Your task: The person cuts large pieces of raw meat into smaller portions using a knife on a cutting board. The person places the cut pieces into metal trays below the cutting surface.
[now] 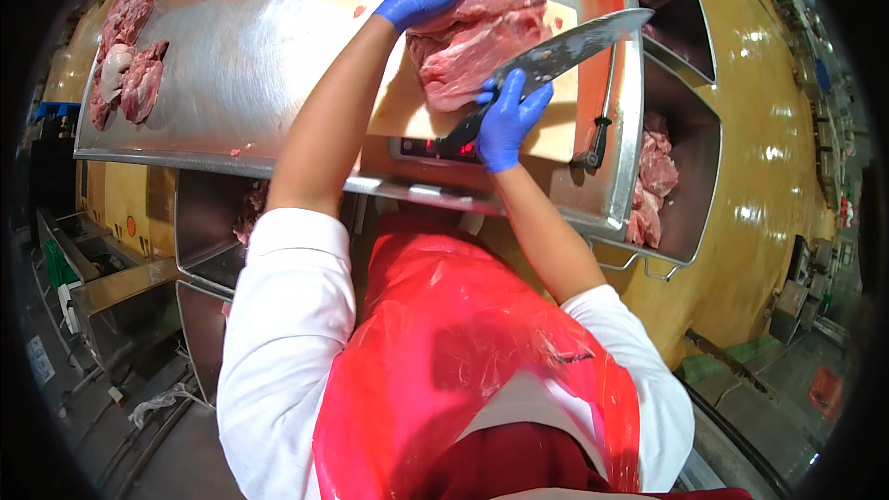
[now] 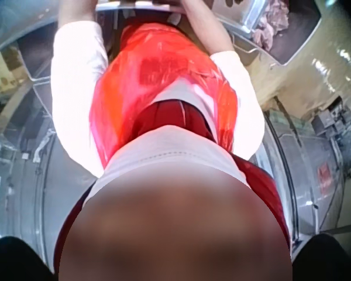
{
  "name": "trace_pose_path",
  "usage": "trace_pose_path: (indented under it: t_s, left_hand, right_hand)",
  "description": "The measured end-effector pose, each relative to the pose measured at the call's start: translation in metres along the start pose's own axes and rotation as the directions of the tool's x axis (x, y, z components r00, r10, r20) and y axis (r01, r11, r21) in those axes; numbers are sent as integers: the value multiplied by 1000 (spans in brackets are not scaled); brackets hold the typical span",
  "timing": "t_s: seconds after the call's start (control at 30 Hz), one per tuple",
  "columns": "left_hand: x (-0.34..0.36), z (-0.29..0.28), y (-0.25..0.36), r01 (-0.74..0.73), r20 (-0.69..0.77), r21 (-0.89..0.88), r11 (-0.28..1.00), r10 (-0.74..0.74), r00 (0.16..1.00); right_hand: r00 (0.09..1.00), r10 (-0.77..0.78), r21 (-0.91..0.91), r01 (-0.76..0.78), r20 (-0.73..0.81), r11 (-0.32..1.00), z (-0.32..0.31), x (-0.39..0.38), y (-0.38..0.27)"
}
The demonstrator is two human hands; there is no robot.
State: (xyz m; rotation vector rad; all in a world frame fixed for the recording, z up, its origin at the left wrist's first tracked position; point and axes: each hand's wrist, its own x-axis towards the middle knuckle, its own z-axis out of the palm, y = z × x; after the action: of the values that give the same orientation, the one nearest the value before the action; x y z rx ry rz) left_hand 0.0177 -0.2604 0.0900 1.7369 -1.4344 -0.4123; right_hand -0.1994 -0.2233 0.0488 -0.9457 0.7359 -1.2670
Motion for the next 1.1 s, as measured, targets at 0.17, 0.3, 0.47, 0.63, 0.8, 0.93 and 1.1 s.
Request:
trace_pose_path:
  t_s: [0.17, 0.3, 0.47, 0.63, 0.8, 0.93, 1.1]
  left_hand:
    - [-101, 20, 52, -186, -366, 81, 979, 203, 908]
    - [-183, 51, 71, -129, -525, 155, 980, 192, 829]
    - [-167, 72, 57, -107, -514, 318, 942, 266, 815]
    - [-180, 83, 36, -78, -550, 374, 924, 289, 784]
    - [-188, 74, 48, 109, -703, 277, 955, 125, 700]
    - [-175, 73, 75, 83, -401, 379, 922, 83, 912]
    - [-191, 66, 43, 158, -376, 30, 987, -135, 917]
  right_hand:
    - [892, 177, -472, 46, 416, 880, -82, 1, -21]
    - [759, 220, -602, 267, 613, 753, -40, 9, -74]
    - [626, 305, -678, 527, 718, 512, -25, 26, -66]
    - [515, 611, -677, 734, 601, 47, -117, -2, -135]
    - [467, 762, -488, 842, 449, -229, -133, 15, -213]
    - [586, 459, -722, 659, 668, 209, -143, 18, -219]
    - [714, 122, -659, 548, 689, 515, -23, -17, -111]
